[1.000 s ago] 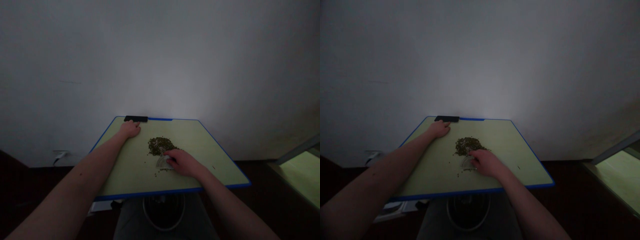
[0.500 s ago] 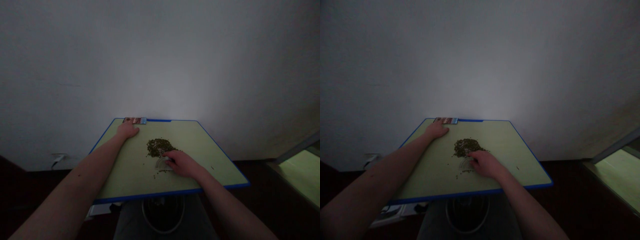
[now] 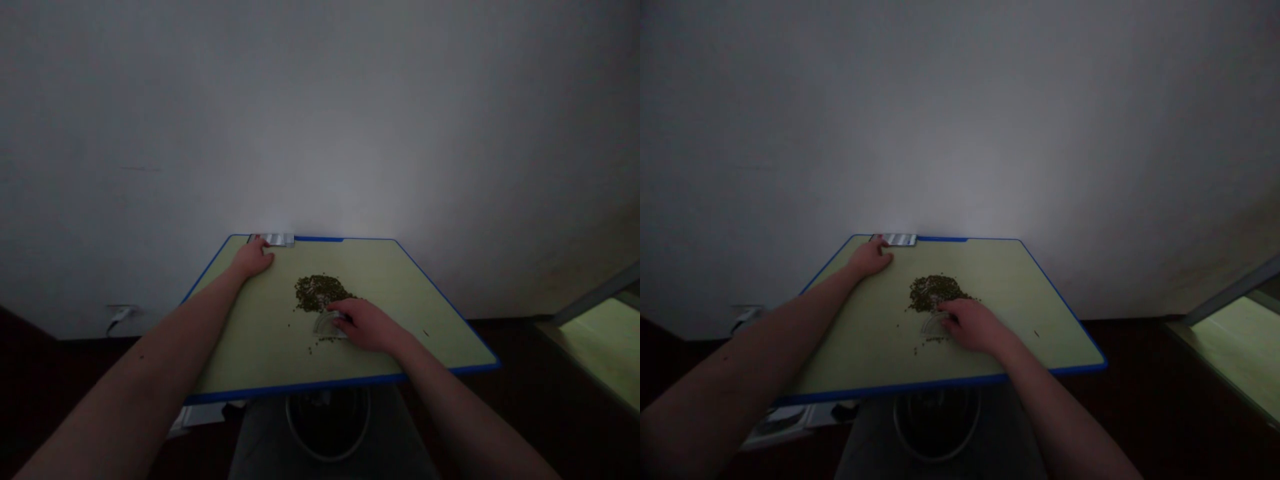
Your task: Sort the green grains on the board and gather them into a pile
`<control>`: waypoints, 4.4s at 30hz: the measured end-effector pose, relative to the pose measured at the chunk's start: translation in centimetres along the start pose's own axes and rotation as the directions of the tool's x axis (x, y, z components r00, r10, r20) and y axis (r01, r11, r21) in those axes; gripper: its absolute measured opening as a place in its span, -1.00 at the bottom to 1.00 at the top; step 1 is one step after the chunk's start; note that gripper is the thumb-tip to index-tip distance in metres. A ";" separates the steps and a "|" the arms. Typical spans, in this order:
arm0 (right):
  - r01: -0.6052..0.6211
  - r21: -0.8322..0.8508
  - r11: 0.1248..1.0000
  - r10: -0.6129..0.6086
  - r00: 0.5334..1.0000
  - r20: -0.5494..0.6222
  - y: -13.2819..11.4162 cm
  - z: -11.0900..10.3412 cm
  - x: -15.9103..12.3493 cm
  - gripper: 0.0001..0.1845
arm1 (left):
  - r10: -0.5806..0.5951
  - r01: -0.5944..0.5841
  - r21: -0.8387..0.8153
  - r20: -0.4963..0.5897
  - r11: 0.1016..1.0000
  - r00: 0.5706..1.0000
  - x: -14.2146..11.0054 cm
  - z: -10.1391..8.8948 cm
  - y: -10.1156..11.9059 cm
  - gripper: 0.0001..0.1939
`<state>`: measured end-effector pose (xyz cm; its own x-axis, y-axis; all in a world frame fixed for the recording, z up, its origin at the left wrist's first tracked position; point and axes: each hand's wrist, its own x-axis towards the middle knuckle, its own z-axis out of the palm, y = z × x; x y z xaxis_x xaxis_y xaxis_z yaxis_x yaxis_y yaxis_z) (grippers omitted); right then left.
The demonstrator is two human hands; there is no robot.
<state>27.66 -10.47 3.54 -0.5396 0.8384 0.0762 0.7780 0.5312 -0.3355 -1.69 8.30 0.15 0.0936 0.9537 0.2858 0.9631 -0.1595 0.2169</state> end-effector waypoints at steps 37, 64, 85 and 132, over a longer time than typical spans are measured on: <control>-0.069 -0.142 0.988 0.063 0.997 -0.045 -1.7 0.9 1.0 -0.61 | -0.161 0.138 0.209 0.095 0.968 0.982 -0.1 -1.3 -2.5 -0.29; -0.047 -0.205 0.978 0.041 0.999 -0.033 -2.1 0.7 1.5 -0.60 | -0.119 0.115 0.109 0.032 0.987 0.992 -5.4 -2.8 -2.6 -0.65; -0.067 -0.194 0.979 0.063 0.998 -0.025 -2.4 0.4 1.5 -0.59 | -0.121 0.114 0.131 0.049 0.985 0.991 -5.3 -2.7 -2.1 -0.54; -0.080 -0.123 0.989 0.082 0.997 0.006 -1.4 0.4 2.1 -0.63 | -0.013 -0.002 0.132 0.110 0.991 0.994 1.3 0.3 3.4 -0.31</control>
<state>25.34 -9.45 3.81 -0.4763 0.8783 0.0424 0.8526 0.4730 -0.2222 1.75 9.04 0.92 0.1085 0.9779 0.1789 0.9878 -0.1262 0.0909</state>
